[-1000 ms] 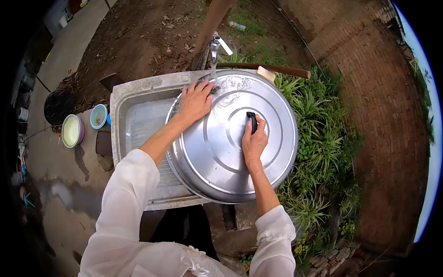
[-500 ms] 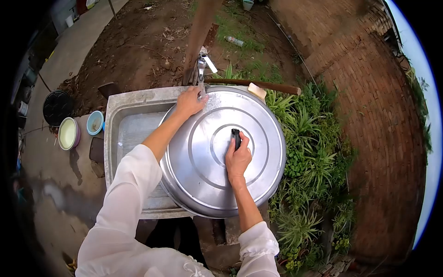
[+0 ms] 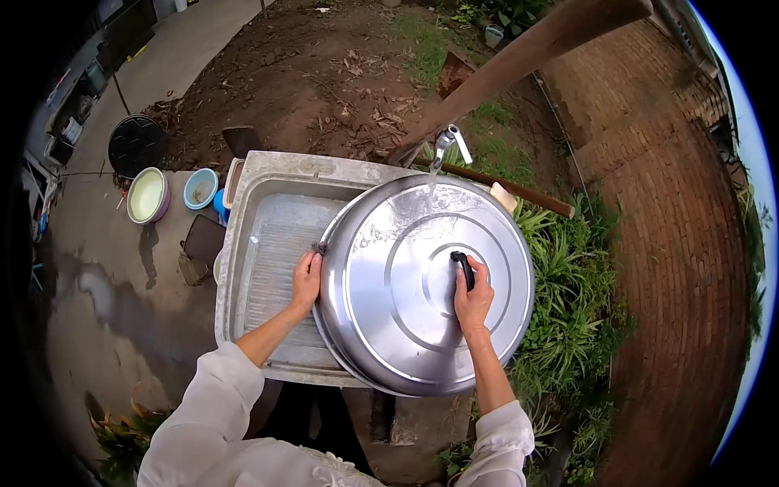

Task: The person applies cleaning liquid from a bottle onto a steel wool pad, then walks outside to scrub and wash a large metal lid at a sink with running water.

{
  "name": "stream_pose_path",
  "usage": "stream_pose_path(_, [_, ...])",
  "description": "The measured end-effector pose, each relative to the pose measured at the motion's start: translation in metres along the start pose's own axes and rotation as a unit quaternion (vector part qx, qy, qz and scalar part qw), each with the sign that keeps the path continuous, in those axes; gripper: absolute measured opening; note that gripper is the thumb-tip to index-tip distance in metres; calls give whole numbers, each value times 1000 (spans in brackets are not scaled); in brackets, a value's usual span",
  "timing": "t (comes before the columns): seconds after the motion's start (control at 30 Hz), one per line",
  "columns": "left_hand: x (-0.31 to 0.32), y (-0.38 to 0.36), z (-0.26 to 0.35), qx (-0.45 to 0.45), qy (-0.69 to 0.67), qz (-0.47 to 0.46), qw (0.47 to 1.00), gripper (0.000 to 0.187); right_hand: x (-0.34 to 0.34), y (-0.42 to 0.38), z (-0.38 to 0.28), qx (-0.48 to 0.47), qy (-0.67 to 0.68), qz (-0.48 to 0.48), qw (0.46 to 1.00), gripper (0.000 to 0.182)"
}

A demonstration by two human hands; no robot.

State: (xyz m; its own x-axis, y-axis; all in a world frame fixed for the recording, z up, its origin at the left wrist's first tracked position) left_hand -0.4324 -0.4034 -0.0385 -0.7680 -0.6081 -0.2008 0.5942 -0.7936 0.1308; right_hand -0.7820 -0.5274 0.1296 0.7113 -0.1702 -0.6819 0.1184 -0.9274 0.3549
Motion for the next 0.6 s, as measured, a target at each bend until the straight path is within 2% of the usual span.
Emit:
stream_pose_path(0.1, [-23, -81, 12, -13, 5, 28, 1000, 33, 10, 14, -21, -5, 29, -86, 996, 24])
stream_pose_path(0.13, [-30, -91, 17, -17, 6, 35, 999, 33, 9, 16, -29, -3, 34, -65, 997, 17])
stream_pose_path(0.2, [-45, -101, 43, 1, 7, 86, 996, 36, 15, 16, -33, 9, -1, -58, 998, 15])
stream_pose_path(0.23, [-46, -95, 56, -3, 3, 88, 996, 36, 15, 17, -33, 22, -36, -45, 998, 14])
stream_pose_path(0.3, [-24, -52, 125, 117, -8, -45, 992, 39, 19, 15, -39, 32, -87, -25, 995, 20])
stream_pose_path(0.33, [-4, -34, 147, 205, 92, -106, 969, 41, 20, 13, -31, 21, -101, 0, 995, 23])
stream_pose_path(0.37, [20, -15, 164, 293, 191, -162, 923, 42, 19, 13, -29, 8, -112, 28, 993, 27])
stream_pose_path(0.43, [65, 35, 167, 307, 242, -220, 894, 43, 18, 13, -42, 4, -104, 38, 994, 30])
stream_pose_path(0.5, [100, 95, 168, 283, 263, -193, 902, 43, 16, 12, -44, 13, -77, 34, 996, 32])
stream_pose_path(0.53, [122, 100, 170, 283, 261, -193, 903, 43, 16, 12, -42, 10, -69, 41, 997, 33])
stream_pose_path(0.6, [157, 101, 194, 333, 340, -174, 862, 43, 16, 15, -36, -3, -87, 51, 995, 36])
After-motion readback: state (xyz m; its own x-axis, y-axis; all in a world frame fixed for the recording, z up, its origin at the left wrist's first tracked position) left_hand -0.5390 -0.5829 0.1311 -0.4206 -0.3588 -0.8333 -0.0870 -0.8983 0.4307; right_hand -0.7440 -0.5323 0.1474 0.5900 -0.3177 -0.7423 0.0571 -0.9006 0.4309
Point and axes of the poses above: each hand's wrist, its own y-axis towards the middle knuckle, its own x-axis out of the palm, z = x × y, the point moved 10 cm from there along y, towards the middle knuckle, and after that the axes turned 5 degrees about x, right-handed, at the moved point
